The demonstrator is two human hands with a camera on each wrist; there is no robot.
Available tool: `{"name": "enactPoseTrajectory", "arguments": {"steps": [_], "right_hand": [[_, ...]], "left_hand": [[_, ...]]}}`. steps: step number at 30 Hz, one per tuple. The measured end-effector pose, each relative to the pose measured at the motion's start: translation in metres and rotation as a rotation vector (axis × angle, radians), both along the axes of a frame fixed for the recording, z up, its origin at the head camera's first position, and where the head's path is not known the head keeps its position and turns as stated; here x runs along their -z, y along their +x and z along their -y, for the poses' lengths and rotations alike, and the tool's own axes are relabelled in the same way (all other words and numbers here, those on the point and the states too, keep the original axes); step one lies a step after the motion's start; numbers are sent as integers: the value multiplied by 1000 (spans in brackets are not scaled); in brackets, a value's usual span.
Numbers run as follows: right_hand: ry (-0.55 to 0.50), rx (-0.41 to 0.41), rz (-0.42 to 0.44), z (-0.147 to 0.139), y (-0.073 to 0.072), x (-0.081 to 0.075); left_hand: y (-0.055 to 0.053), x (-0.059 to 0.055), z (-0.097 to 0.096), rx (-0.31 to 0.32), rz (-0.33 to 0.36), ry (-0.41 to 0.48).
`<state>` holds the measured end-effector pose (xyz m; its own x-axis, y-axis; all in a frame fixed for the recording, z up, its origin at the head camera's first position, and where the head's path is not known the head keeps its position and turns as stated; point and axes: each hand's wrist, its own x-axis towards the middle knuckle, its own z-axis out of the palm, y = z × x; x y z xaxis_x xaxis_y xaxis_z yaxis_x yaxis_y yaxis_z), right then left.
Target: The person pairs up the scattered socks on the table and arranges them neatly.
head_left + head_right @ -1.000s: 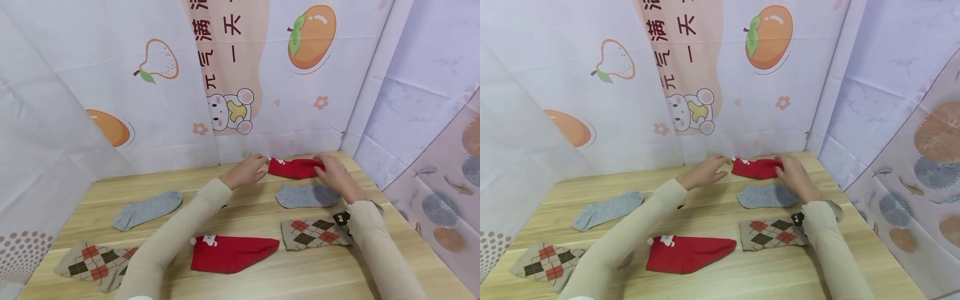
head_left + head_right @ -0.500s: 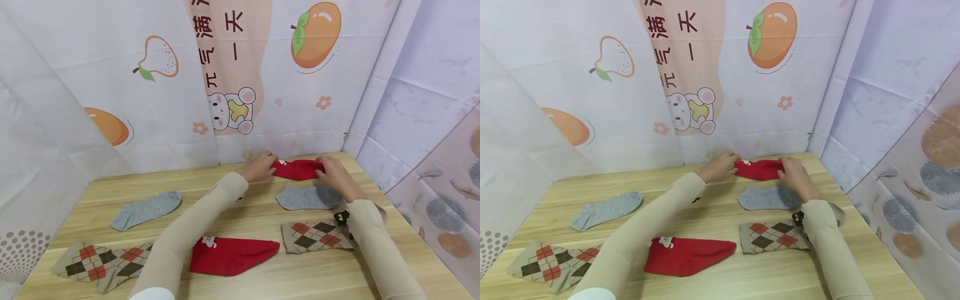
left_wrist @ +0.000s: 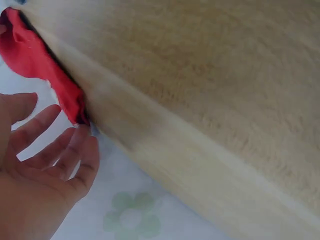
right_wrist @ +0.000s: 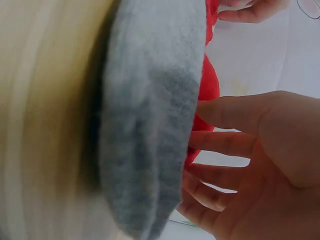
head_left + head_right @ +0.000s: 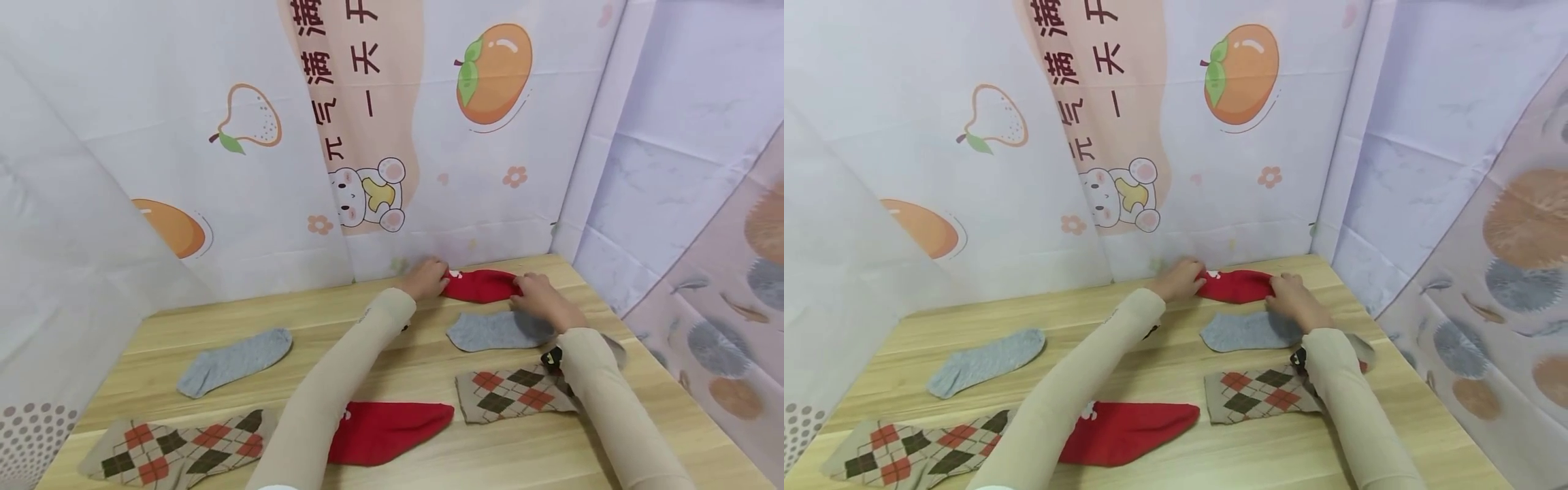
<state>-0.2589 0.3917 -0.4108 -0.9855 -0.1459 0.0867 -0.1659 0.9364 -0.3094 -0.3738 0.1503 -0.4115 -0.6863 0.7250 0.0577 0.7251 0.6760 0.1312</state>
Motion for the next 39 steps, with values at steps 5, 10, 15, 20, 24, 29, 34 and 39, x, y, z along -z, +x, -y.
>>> {"name": "enactPoseTrajectory", "arguments": {"steps": [5,10,15,20,24,29,34,39], "right_hand": [[0,15,-18,0,-1,1],[-39,121,-98,2,0,3],[-82,200,-144,3,0,6],[-166,228,-225,5,-3,7],[-182,221,-268,5,-3,4],[-190,203,-273,-1,5,2],[-225,175,-287,-5,4,2],[-219,145,-293,-3,0,2]], "left_hand": [[-5,9,0,-17,8,16],[-9,15,1,-41,2,18],[-12,18,6,-63,19,1],[-19,22,16,-143,104,161],[-19,21,25,-166,247,374],[-15,18,31,-135,364,547],[-13,16,37,-140,414,617],[-10,16,47,-139,406,615]]}}
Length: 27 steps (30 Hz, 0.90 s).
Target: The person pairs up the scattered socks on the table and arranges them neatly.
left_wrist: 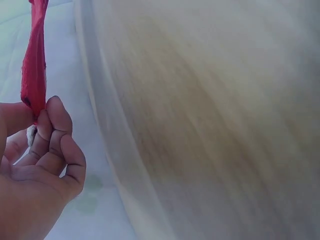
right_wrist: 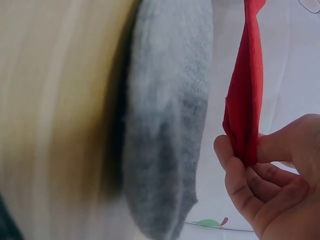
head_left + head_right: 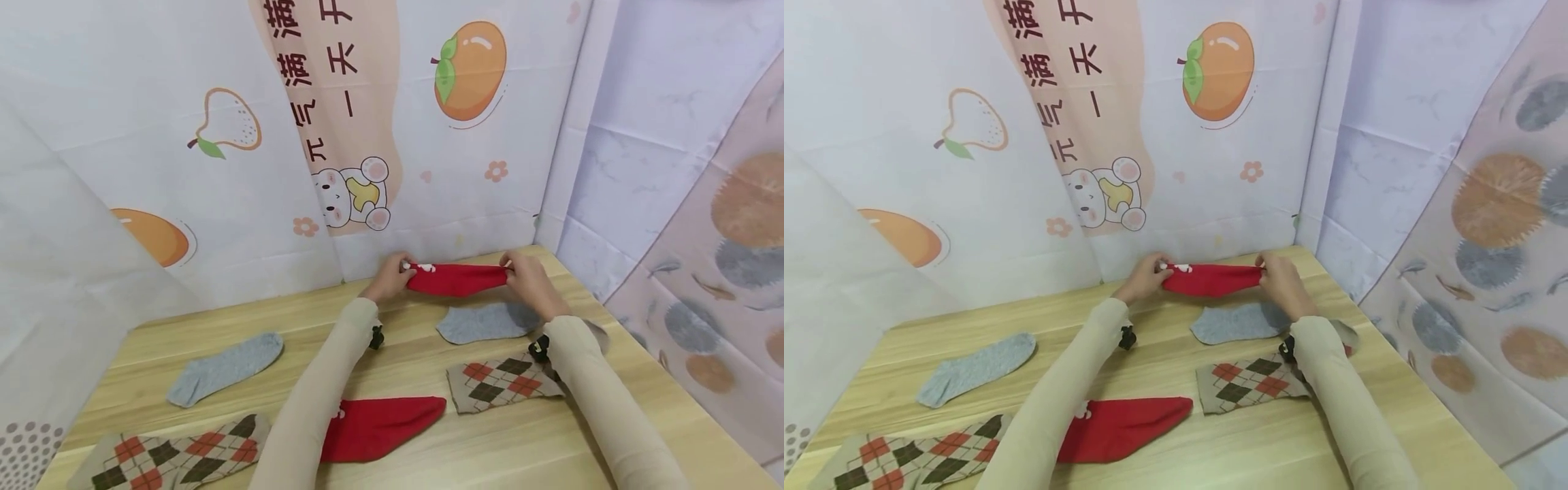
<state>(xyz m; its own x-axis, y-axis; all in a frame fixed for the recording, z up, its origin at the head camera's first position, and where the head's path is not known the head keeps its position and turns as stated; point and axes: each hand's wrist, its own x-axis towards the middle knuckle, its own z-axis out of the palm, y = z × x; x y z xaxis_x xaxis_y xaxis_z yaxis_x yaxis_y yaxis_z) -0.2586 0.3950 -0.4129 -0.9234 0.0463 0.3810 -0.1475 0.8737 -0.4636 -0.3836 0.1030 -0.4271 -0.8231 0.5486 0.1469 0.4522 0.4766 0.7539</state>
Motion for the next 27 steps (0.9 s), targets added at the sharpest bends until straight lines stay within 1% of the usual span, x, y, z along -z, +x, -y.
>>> {"name": "enactPoseTrajectory", "arguments": {"steps": [3,5,7,10,17,27], "right_hand": [[3,-22,-17,5,-4,-3],[2,-39,-24,10,-5,-4],[-1,-52,-27,13,-5,-5],[2,-59,-24,16,-2,-5],[23,-99,20,23,-1,-7],[48,-141,9,37,0,-12]], "left_hand": [[3,-4,9,-23,-37,-25],[7,-7,15,-41,-56,-39],[11,-10,21,-52,-64,-45],[16,-13,27,-48,-67,-39],[21,-13,40,-48,-43,-35],[26,-13,59,-32,-66,-22]]}}
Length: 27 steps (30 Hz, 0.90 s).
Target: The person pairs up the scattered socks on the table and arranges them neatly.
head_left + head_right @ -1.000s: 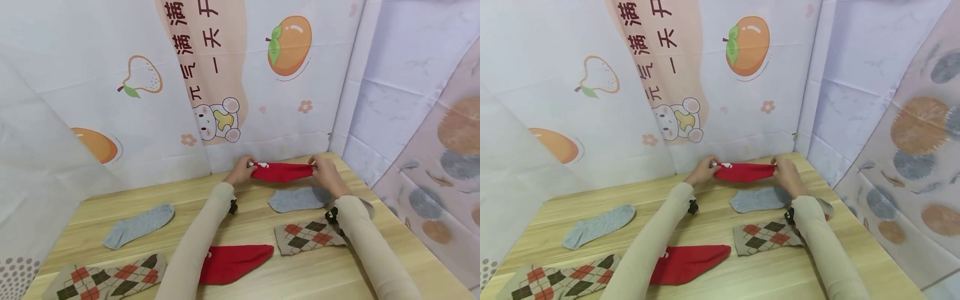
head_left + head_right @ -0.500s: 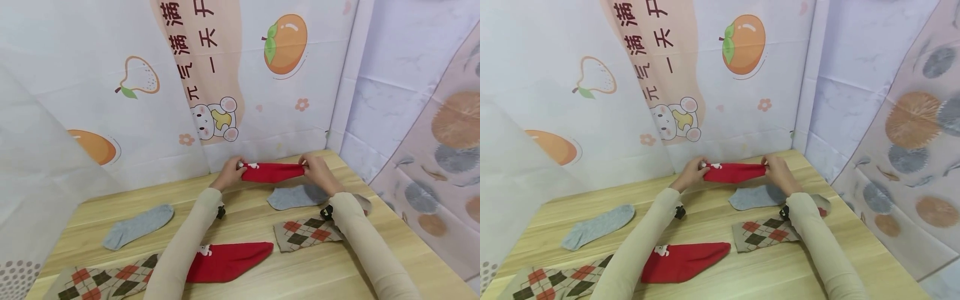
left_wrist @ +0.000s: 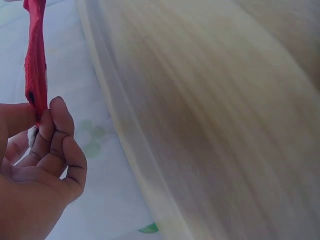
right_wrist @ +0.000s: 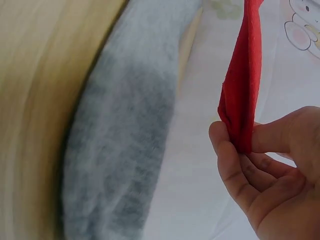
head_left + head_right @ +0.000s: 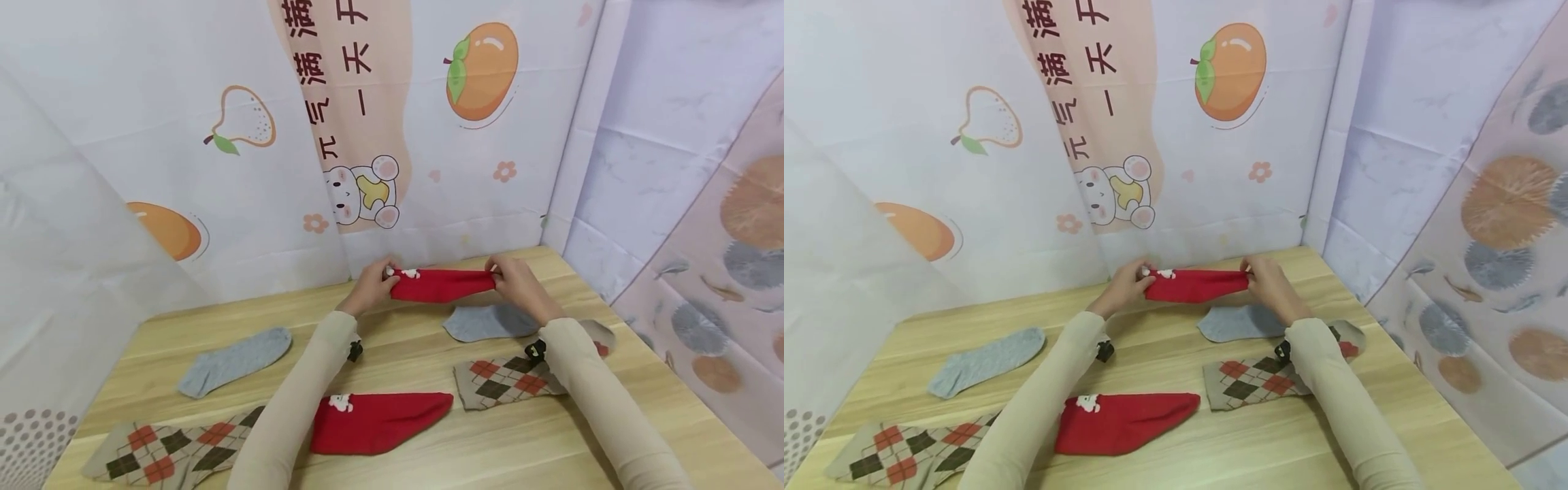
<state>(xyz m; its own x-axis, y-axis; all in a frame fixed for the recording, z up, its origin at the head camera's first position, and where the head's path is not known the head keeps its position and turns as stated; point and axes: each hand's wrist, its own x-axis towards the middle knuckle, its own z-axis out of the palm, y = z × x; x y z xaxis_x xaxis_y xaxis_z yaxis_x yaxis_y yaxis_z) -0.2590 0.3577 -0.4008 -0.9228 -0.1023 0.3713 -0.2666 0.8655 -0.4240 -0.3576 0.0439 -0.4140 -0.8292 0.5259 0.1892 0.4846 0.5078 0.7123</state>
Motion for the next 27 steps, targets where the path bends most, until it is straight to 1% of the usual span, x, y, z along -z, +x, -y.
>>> {"name": "enactPoseTrajectory", "arguments": {"steps": [4,6,11,14,19,22,27], "right_hand": [[9,-33,1,8,0,-6],[10,-48,11,11,2,-8],[7,-73,46,21,6,-13],[4,-85,72,26,9,-15],[6,-116,95,34,13,-20],[11,-121,99,39,16,-22],[14,-137,106,44,19,-24]], "left_hand": [[3,-3,10,-11,-23,-4],[6,-3,14,-4,-45,-21],[17,-2,25,25,-85,-83],[24,-2,31,22,-87,-93],[35,-4,42,-13,-64,-87],[39,-5,48,-26,-53,-92],[45,-7,55,-28,-69,-84]]}}
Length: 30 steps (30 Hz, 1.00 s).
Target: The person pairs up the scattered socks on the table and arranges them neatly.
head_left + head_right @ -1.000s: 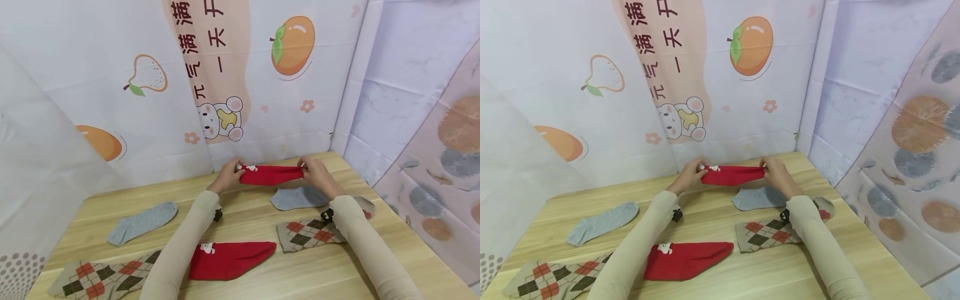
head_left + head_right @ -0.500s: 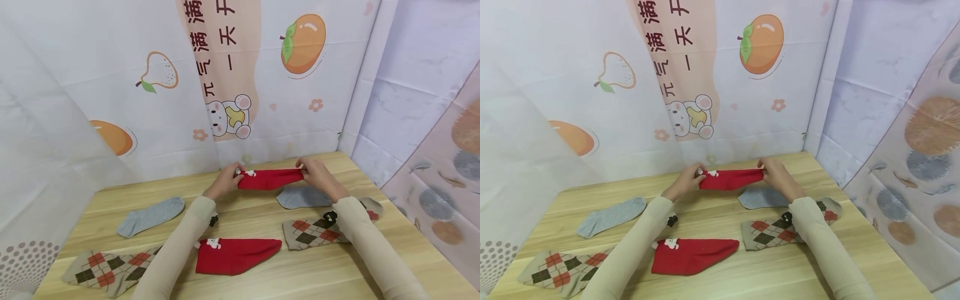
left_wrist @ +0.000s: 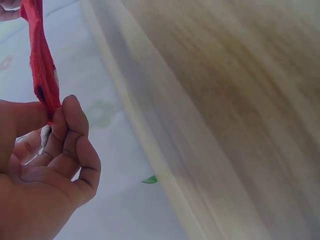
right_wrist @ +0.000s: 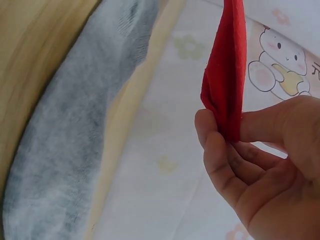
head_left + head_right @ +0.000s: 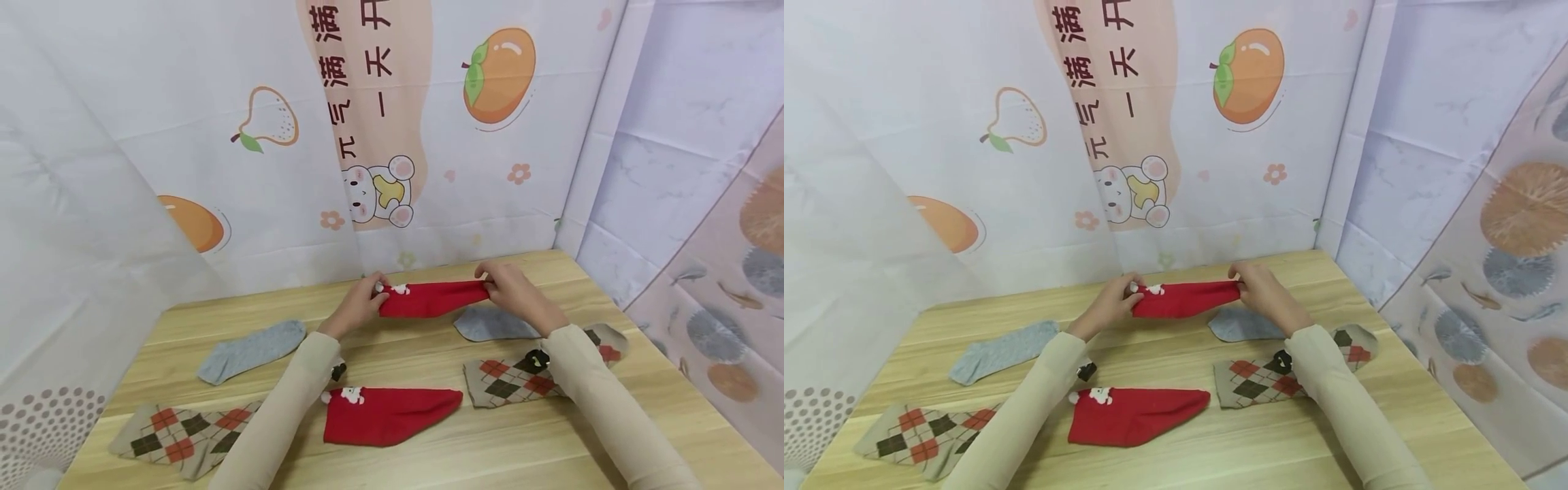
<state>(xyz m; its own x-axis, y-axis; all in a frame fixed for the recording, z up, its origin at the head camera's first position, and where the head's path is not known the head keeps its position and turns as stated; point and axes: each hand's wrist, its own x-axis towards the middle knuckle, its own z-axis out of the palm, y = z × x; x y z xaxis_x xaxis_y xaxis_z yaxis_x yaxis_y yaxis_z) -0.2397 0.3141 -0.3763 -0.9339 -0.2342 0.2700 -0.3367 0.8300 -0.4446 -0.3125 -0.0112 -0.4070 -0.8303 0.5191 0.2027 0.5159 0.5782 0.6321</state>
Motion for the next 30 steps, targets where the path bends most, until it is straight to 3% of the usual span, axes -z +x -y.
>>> {"name": "enactPoseTrajectory", "arguments": {"steps": [17,20,26,30], "right_hand": [[19,-95,28,15,16,-15],[32,-117,26,17,19,-17],[40,-144,19,22,24,-22],[61,-155,-6,29,29,-30]], "left_hand": [[29,-2,21,-28,-140,55],[35,-7,23,-36,-147,39],[49,-27,33,-58,-169,24],[57,-32,41,-36,-203,24]]}}
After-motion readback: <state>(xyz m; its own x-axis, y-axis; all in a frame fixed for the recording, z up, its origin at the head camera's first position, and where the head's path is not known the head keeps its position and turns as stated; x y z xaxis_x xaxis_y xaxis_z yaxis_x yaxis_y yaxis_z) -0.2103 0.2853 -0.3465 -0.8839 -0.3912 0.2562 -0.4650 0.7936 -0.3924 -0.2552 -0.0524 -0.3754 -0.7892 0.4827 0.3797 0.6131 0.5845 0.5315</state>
